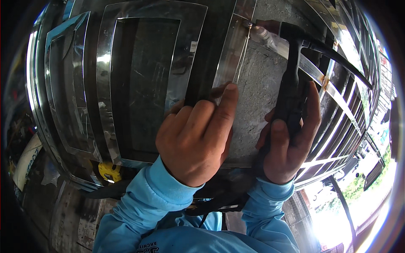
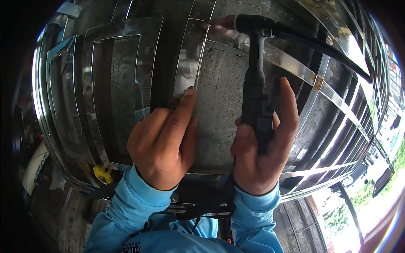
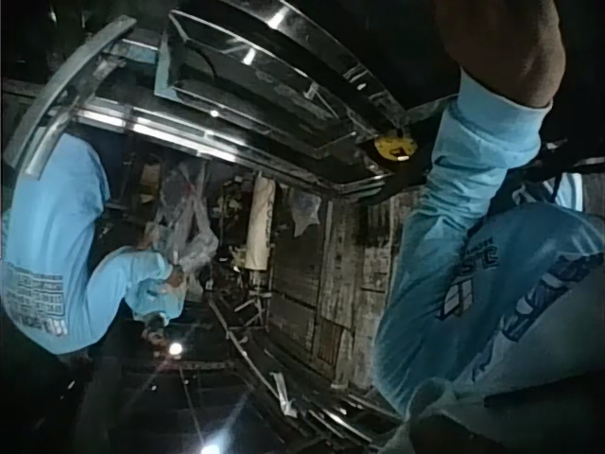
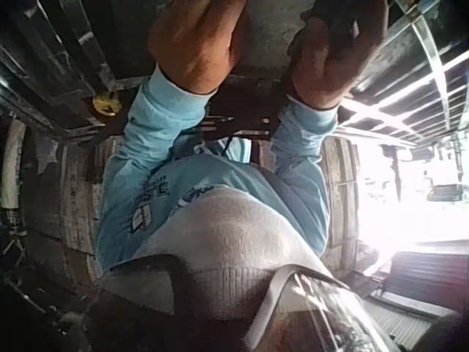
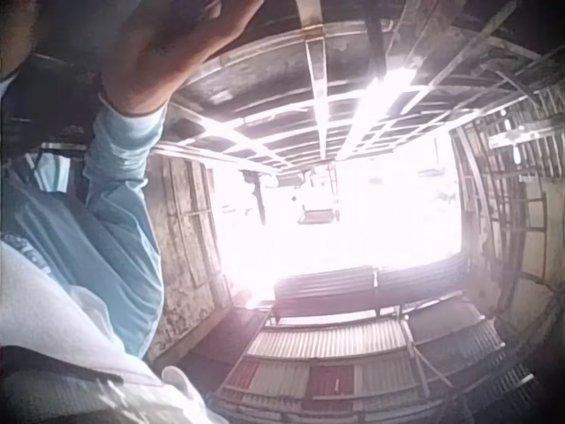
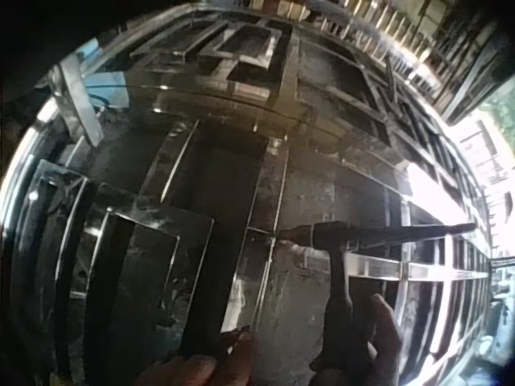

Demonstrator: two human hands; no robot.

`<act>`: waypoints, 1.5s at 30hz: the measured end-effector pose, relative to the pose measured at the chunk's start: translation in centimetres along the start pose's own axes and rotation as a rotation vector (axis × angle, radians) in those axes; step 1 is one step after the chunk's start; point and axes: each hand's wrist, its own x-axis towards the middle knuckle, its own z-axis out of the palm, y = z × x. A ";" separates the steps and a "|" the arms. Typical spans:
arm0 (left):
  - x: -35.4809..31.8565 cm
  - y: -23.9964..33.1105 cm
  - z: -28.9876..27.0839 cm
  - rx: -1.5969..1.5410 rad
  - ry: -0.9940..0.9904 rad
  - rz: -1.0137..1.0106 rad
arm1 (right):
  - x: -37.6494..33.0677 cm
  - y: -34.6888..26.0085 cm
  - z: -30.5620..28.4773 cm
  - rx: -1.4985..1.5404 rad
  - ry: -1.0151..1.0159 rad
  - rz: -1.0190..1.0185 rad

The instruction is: The person adjusts a welding torch and welds the joints of a metal frame.

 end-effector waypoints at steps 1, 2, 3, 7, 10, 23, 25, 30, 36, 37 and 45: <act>0.0 0.1 -0.2 -0.001 0.000 0.000 | 0.0 0.1 0.0 -0.001 0.000 0.000; 0.2 0.3 -0.5 -0.017 -0.022 -0.012 | 0.0 0.4 0.1 -0.041 0.025 -0.044; 0.2 0.4 -0.6 -0.033 -0.044 -0.025 | 0.0 0.6 0.1 -0.080 0.050 -0.088; 0.3 0.5 -0.6 -0.019 -0.030 -0.023 | -0.1 0.5 0.1 -0.068 0.042 -0.081; 0.2 0.4 -0.6 -0.027 -0.038 -0.032 | -0.1 0.6 0.0 -0.112 0.043 -0.105; 0.2 0.2 -0.6 -0.017 -0.036 -0.017 | -0.4 0.3 0.4 -0.101 0.055 -0.056; 0.1 0.2 -0.6 -0.007 -0.039 -0.014 | -0.4 0.4 0.5 -0.120 0.066 -0.082; 0.0 0.1 -0.4 -0.027 -0.029 -0.014 | -0.6 0.6 0.5 -0.160 0.063 -0.091; 0.5 0.4 -0.6 0.027 -0.007 -0.011 | -0.3 1.0 0.5 -0.188 0.056 -0.125; 0.5 0.5 -0.6 0.017 -0.005 -0.024 | -0.3 0.8 1.0 -0.105 0.087 -0.088; 0.3 0.0 -0.8 -0.026 -0.056 -0.019 | -0.2 0.1 1.5 0.056 0.086 -0.010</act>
